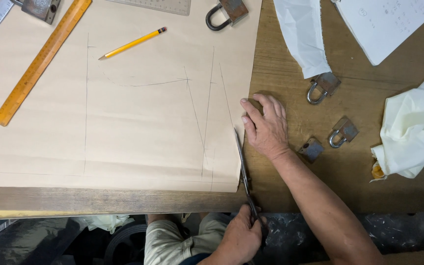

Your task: The person cuts a large sheet of paper along a drawn pattern using shears. They then use a pencil and a ruler to draw straight lines and curves on the paper, and measure sections with a tape measure.

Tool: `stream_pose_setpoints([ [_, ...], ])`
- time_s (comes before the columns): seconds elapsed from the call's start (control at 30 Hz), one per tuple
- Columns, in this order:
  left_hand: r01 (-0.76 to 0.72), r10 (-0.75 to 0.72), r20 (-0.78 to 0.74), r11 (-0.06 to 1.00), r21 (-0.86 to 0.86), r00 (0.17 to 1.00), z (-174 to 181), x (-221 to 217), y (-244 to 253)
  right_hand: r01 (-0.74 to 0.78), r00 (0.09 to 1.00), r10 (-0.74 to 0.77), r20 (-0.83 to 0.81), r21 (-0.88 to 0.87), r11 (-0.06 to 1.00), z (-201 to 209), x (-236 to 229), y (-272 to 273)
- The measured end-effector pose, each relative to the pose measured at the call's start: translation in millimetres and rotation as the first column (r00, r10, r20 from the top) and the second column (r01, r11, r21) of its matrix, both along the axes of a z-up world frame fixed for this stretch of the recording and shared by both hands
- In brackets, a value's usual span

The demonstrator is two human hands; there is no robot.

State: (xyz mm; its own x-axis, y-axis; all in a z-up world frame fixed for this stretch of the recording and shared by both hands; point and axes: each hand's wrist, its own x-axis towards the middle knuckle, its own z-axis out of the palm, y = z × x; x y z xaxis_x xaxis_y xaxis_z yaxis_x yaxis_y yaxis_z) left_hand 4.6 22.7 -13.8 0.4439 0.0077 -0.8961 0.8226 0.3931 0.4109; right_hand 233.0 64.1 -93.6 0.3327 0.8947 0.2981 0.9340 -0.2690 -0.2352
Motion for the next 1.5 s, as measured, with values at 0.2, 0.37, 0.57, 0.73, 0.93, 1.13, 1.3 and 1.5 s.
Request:
stream_pose_setpoints([
  [0.2,-0.015,0.015,-0.006,1.0,-0.001,1.0,-6,-1,-6,0.009,1.0,-0.009,0.006,-0.01,1.0,1,0,0],
  [0.37,-0.073,0.073,-0.007,0.997,-0.039,0.997,2,1,-3,-0.001,1.0,0.001,-0.001,0.014,1.0,4,-1,1],
  [0.57,-0.096,0.095,-0.017,0.994,-0.051,0.995,2,2,-1,0.017,1.0,-0.018,-0.017,-0.021,1.0,5,-2,2],
  [0.73,-0.042,0.042,-0.024,0.999,0.034,0.999,-6,13,9,0.044,0.998,-0.047,-0.038,-0.069,0.997,4,-2,2],
  [0.93,-0.028,0.03,-0.016,0.996,0.08,0.999,-12,17,11,0.032,0.998,-0.033,-0.054,-0.02,0.999,4,-1,2],
  [1.13,-0.046,0.047,-0.037,0.998,0.033,0.998,-7,19,12,0.044,0.997,-0.047,-0.059,-0.06,0.997,3,-2,1],
  [1.3,-0.073,0.074,-0.016,0.996,0.059,0.997,-13,18,7,0.035,0.997,-0.039,-0.067,-0.055,0.998,5,-1,2],
  [1.5,-0.08,0.08,0.005,0.994,0.071,0.997,-17,17,3,0.047,0.997,-0.051,-0.055,-0.071,0.996,7,-1,3],
])
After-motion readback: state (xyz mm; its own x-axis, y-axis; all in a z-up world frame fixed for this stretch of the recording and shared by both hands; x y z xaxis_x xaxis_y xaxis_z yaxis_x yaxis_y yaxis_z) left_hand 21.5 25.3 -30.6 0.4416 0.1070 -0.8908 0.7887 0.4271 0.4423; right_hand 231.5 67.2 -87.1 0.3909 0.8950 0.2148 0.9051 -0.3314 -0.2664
